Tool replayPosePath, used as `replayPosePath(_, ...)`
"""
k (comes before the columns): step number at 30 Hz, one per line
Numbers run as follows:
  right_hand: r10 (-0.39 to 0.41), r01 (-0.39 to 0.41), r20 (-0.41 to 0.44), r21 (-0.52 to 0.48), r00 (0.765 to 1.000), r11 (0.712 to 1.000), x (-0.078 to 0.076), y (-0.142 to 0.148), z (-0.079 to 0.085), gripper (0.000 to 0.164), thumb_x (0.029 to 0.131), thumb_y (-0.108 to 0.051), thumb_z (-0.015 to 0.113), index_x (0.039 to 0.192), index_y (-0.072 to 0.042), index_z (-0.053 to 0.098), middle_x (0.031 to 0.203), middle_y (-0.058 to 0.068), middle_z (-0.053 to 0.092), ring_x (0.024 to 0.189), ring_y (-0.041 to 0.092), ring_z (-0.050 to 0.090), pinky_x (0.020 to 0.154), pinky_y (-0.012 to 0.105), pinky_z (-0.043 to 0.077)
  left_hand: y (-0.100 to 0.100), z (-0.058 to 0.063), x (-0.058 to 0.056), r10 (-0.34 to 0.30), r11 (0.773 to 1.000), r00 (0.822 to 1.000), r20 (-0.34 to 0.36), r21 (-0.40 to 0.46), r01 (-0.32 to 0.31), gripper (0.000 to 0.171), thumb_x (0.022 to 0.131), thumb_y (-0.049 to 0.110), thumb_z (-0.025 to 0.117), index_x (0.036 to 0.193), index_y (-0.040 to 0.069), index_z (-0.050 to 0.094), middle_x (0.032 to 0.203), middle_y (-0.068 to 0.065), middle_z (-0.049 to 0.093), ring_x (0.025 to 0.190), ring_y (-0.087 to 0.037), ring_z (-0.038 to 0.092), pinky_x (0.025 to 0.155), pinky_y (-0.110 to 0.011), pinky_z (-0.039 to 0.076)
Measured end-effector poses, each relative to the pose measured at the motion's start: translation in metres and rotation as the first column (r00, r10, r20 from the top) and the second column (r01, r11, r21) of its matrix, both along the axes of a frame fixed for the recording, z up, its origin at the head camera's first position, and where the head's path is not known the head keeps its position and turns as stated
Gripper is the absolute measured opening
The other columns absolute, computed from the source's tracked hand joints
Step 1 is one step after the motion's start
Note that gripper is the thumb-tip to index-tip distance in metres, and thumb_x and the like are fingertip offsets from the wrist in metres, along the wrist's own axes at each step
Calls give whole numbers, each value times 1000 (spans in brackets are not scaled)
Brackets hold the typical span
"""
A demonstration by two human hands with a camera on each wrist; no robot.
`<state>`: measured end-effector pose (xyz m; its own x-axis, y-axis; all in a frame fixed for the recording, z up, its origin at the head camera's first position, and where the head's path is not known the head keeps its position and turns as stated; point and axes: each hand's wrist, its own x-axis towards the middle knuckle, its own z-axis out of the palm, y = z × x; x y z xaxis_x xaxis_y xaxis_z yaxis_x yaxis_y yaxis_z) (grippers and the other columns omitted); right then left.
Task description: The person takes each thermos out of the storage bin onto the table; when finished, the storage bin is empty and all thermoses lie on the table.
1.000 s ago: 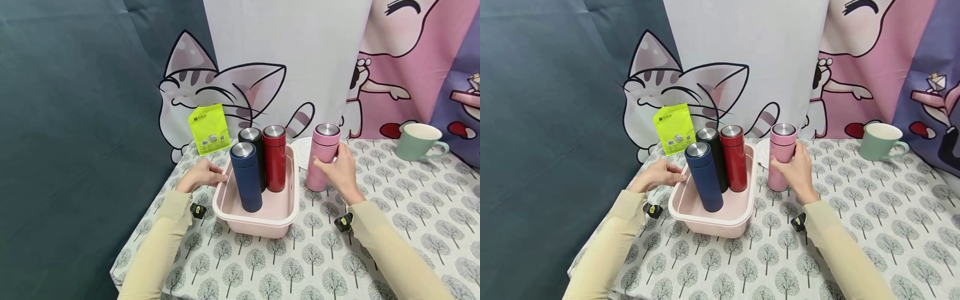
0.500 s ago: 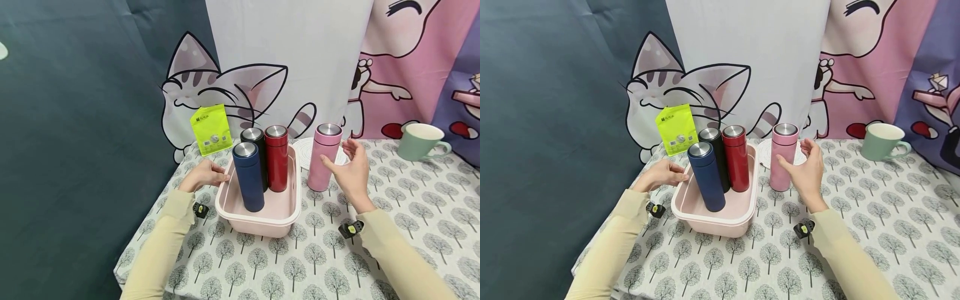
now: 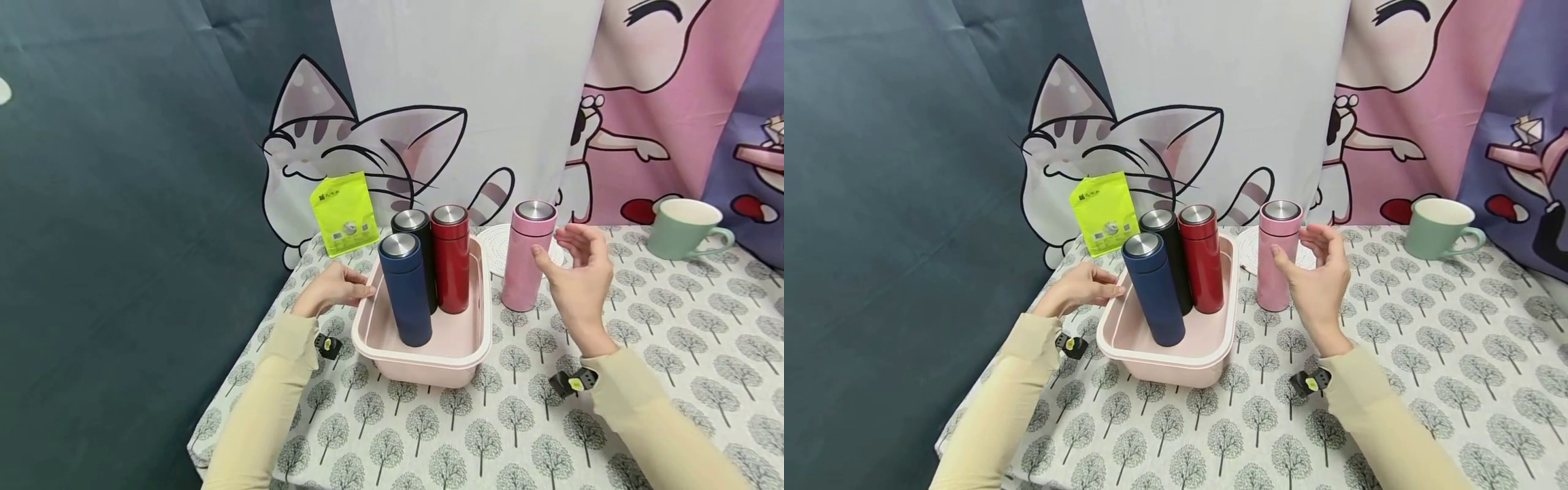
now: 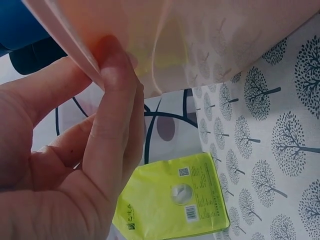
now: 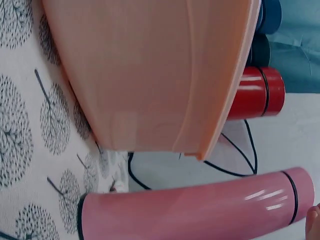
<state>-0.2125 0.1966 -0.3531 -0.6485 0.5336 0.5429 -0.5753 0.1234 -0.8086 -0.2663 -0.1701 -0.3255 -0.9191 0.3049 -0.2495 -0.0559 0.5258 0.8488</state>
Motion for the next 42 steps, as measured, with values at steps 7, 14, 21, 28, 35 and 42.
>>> replayPosePath(7,52,-52,-5,94,999,994,-4,-17,-3,53,74,10,78,122,3,58,115,10,66,106,15,62,101,23,49,-1,-1,1,0,1000,1000,-8,-9,0,36,89,10,72,118,-10,65,107,-23,71,88,-21,72,85,-37,61)
replayPosePath(14,86,-93,57,146,995,985,-9,-28,-8,56,73,5,82,125,0,60,120,18,66,109,15,64,100,23,51,1,0,4,5,1000,1000,-1,-26,-5,35,89,11,72,118,-9,66,107,-21,72,88,-20,72,86,-37,61)
replayPosePath(21,197,-219,160,135,967,966,-20,-40,-10,61,76,1,81,131,1,56,130,17,62,117,11,62,105,23,48,0,0,4,5,1000,1000,-3,-14,-5,34,90,10,71,117,-9,66,105,-20,72,86,-19,72,86,-36,61)
replayPosePath(28,282,-335,289,154,915,929,-36,-46,-13,68,79,-3,80,139,3,48,140,19,54,131,31,52,109,30,43,0,0,4,-4,1000,1000,-10,10,4,34,89,9,71,117,-10,66,106,-21,72,87,-20,72,86,-37,61)
replayPosePath(35,265,-384,388,271,883,883,-44,-50,-13,76,80,-25,82,144,-3,45,144,17,51,134,31,49,112,39,41,1,-2,3,-1,1000,1000,-3,12,1,34,90,9,71,118,-10,65,107,-22,72,89,-20,72,87,-37,60)
replayPosePath(42,290,-446,443,301,848,843,-56,-56,-13,83,77,-29,85,146,-6,44,145,15,51,131,29,53,108,41,46,1,-2,2,2,1000,1000,-2,15,-2,34,90,9,71,117,-11,65,105,-21,72,88,-20,72,86,-37,61)
